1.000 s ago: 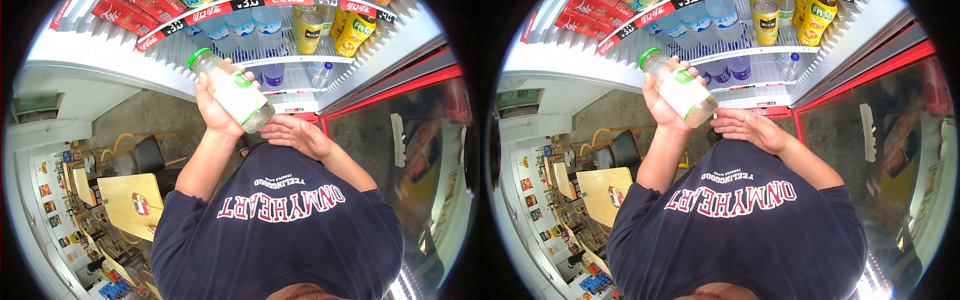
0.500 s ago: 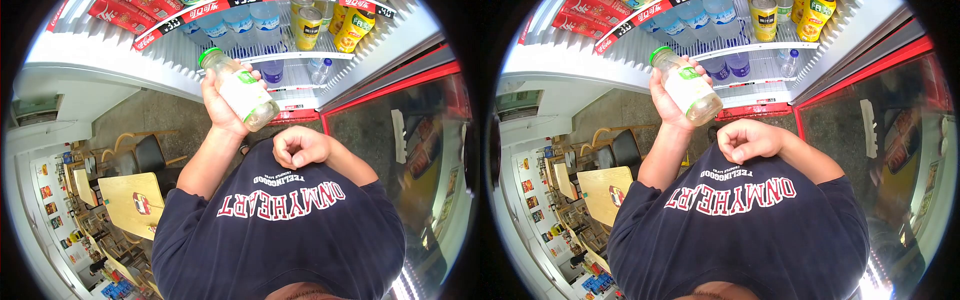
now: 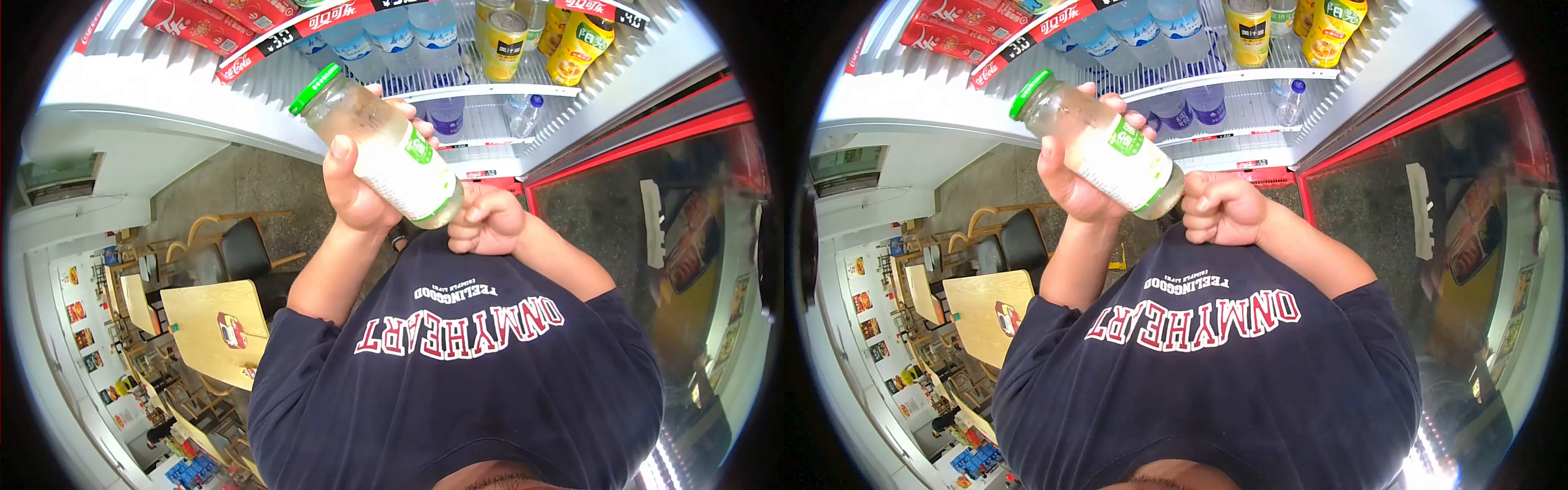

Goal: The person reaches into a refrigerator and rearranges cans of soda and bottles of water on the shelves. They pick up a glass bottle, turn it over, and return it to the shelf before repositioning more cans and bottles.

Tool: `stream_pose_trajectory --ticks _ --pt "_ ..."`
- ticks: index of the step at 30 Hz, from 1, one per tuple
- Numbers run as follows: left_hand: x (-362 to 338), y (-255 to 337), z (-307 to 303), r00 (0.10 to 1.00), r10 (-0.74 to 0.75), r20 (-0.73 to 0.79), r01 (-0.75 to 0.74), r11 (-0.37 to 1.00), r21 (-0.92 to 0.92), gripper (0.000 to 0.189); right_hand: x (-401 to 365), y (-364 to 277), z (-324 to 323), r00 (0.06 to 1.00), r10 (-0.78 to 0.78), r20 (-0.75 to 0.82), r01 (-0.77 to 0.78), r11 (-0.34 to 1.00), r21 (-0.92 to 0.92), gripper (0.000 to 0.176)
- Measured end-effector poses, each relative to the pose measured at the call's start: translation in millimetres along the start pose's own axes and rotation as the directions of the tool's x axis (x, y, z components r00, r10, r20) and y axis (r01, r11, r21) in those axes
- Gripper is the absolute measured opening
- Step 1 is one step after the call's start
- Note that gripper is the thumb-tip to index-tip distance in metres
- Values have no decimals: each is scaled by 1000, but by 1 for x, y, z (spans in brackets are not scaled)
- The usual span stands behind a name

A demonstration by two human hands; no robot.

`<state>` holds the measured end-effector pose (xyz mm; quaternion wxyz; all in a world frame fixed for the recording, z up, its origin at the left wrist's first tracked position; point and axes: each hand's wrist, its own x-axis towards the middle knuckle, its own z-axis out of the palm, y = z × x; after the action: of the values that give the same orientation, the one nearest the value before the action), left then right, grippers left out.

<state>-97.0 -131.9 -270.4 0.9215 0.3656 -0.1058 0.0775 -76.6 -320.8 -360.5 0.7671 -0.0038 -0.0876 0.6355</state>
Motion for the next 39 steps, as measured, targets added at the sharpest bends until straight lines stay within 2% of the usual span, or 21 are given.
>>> stream_pose_trajectory --ticks 1,3,5,7,8,10,11,15,18,22,26,27,30,36,38,39 --pt "-2 3 4 1000 8 26 -9 999 53 76 1 -2 -5 997 -8 -75 10 1000 22 30" --pt "-6 6 12 994 37 105 -53 988 148 79 11 0 -15 919 -66 -390 133 980 147 31" --pt "-10 2 24 982 84 169 -125 960 249 79 20 1 -19 837 -129 -531 225 967 119 26" --pt "-15 -3 30 968 107 226 -183 920 346 83 35 3 5 744 -193 -640 307 949 71 27" --pt "-18 -14 35 965 157 212 -218 926 308 86 37 4 7 779 -211 -591 326 941 93 26" --pt "-12 -33 26 872 195 449 -352 887 299 86 39 4 4 853 -250 -458 344 929 134 35" --pt "-15 -40 23 885 137 445 -329 859 391 85 39 4 1 888 -269 -373 344 927 151 41" --pt "-19 -39 19 884 169 435 -350 858 377 85 34 13 -3 850 -434 -298 462 887 26 42" --pt "-12 -35 27 831 282 480 -437 865 247 83 36 15 -9 831 -517 -203 532 846 21 41" --pt "-15 -36 21 850 154 505 -382 839 388 83 39 13 -1 849 -482 -215 506 859 74 40" --pt "-20 -40 36 883 328 335 -410 887 214 80 37 5 2 857 -454 -242 492 861 129 38" --pt "-16 -36 29 858 261 443 -410 866 285 78 37 4 3 858 -449 -251 492 859 145 37" --pt "-19 -52 25 873 193 448 -345 894 287 79 38 4 5 863 -428 -269 483 855 187 36" --pt "-17 -50 26 988 64 139 -94 970 225 83 34 1 10 875 -377 -303 461 841 284 34" --pt "-14 -44 29 1000 2 29 -7 988 153 84 33 3 13 859 -359 -366 453 865 216 34" --pt "-11 -45 25 1000 30 3 -30 986 162 86 31 4 22 846 -306 -436 352 936 25 37"
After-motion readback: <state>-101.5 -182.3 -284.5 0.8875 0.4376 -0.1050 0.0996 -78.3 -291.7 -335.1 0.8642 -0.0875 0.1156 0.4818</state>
